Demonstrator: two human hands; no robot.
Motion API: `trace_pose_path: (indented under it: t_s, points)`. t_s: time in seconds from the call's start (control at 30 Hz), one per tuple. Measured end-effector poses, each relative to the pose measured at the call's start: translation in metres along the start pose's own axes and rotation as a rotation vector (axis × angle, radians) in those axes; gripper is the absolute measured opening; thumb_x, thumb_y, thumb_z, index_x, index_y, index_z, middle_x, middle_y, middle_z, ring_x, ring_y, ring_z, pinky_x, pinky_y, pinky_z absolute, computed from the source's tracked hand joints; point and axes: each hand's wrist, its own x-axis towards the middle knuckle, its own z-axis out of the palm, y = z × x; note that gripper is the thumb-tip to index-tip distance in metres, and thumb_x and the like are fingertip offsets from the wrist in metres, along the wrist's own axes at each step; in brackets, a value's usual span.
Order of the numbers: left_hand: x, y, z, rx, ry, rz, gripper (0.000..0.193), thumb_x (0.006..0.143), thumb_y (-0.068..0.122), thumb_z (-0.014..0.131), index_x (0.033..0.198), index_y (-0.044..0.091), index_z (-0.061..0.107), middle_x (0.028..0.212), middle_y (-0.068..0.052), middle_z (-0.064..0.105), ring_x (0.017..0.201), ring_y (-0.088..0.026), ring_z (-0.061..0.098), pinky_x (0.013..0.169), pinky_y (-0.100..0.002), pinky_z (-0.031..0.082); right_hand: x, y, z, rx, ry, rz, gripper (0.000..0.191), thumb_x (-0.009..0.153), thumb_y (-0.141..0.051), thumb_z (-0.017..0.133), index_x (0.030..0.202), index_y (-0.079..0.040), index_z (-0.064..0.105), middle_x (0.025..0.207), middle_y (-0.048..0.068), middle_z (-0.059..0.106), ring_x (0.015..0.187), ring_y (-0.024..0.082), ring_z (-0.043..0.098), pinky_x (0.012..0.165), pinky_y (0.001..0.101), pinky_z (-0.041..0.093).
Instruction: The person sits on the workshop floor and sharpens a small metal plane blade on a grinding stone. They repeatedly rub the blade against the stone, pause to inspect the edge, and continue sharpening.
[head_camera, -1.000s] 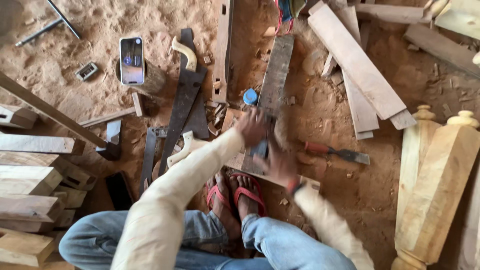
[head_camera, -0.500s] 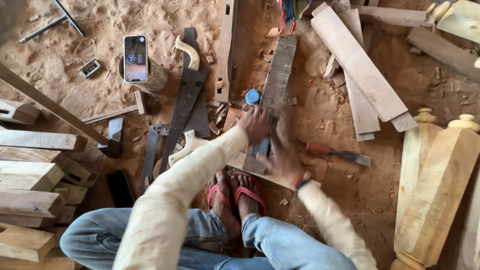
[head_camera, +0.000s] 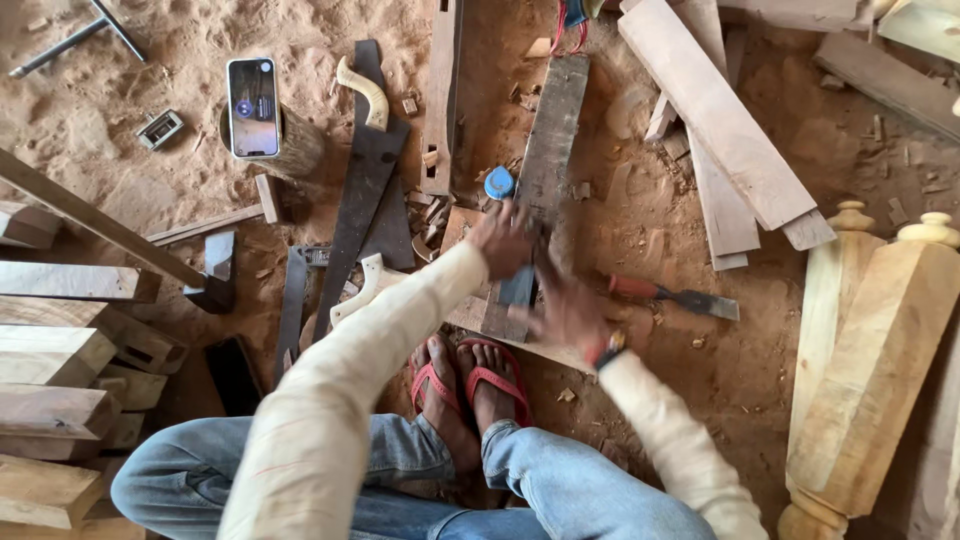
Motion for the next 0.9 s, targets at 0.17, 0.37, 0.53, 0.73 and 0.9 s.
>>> trace_pose_path:
  t_s: [0.17, 0.37, 0.53, 0.73, 0.9]
  points:
    - [-0.066, 0.042, 0.028, -0.139, -0.061, 0.11, 0.065, 0.093, 0.047, 0.061, 0.142, 0.003, 0.059, 0.149, -0.03, 0.048, 0.139, -0.044, 0.043, 0.118, -0.053, 0.037, -0.071, -0.039, 0.04, 0.222, 0.122, -0.05, 0.111, 0.088, -0.079, 0.048, 0.162, -0.01, 0.004, 0.164, 0.028, 0.029, 0.064, 0.028, 0.071, 0.041, 0.0332, 0.053]
    - [0.008, -0.01, 0.034, -0.072, 0.097, -0.019, 0.048, 0.092, 0.043, 0.061, 0.128, 0.011, 0.068, 0.144, -0.026, 0.053, 0.134, -0.045, 0.046, 0.111, -0.053, 0.04, 0.006, 0.009, 0.018, 0.094, 0.116, -0.037, 0.111, 0.087, -0.074, 0.055, 0.163, -0.01, 0.008, 0.163, 0.023, 0.038, 0.068, 0.035, 0.071, 0.049, 0.0405, 0.056]
    - [-0.011, 0.007, 0.018, 0.029, 0.109, -0.027, 0.053, 0.084, 0.035, 0.061, 0.134, 0.015, 0.063, 0.147, -0.027, 0.047, 0.132, -0.05, 0.043, 0.09, -0.06, 0.044, -0.018, -0.014, 0.012, 0.111, 0.043, 0.049, 0.113, 0.088, -0.065, 0.063, 0.168, -0.009, 0.006, 0.138, 0.021, 0.046, 0.079, 0.037, 0.075, 0.061, 0.0431, 0.06]
    - [-0.048, 0.037, 0.038, -0.014, 0.039, 0.093, 0.056, 0.094, 0.045, 0.058, 0.136, 0.009, 0.063, 0.14, -0.031, 0.052, 0.129, -0.047, 0.048, 0.107, -0.058, 0.041, -0.064, -0.03, 0.045, 0.33, 0.164, -0.113, 0.111, 0.089, -0.062, 0.067, 0.164, -0.006, 0.007, 0.164, 0.03, 0.028, 0.107, 0.049, 0.068, 0.067, 0.0434, 0.063]
    - [0.013, -0.01, 0.02, -0.045, 0.065, -0.055, 0.052, 0.096, 0.044, 0.058, 0.133, 0.009, 0.065, 0.143, -0.027, 0.054, 0.136, -0.043, 0.046, 0.113, -0.051, 0.041, 0.012, 0.014, 0.012, 0.07, 0.101, -0.017, 0.112, 0.089, -0.068, 0.065, 0.166, -0.013, 0.005, 0.165, 0.021, 0.033, 0.085, 0.041, 0.074, 0.061, 0.0433, 0.059]
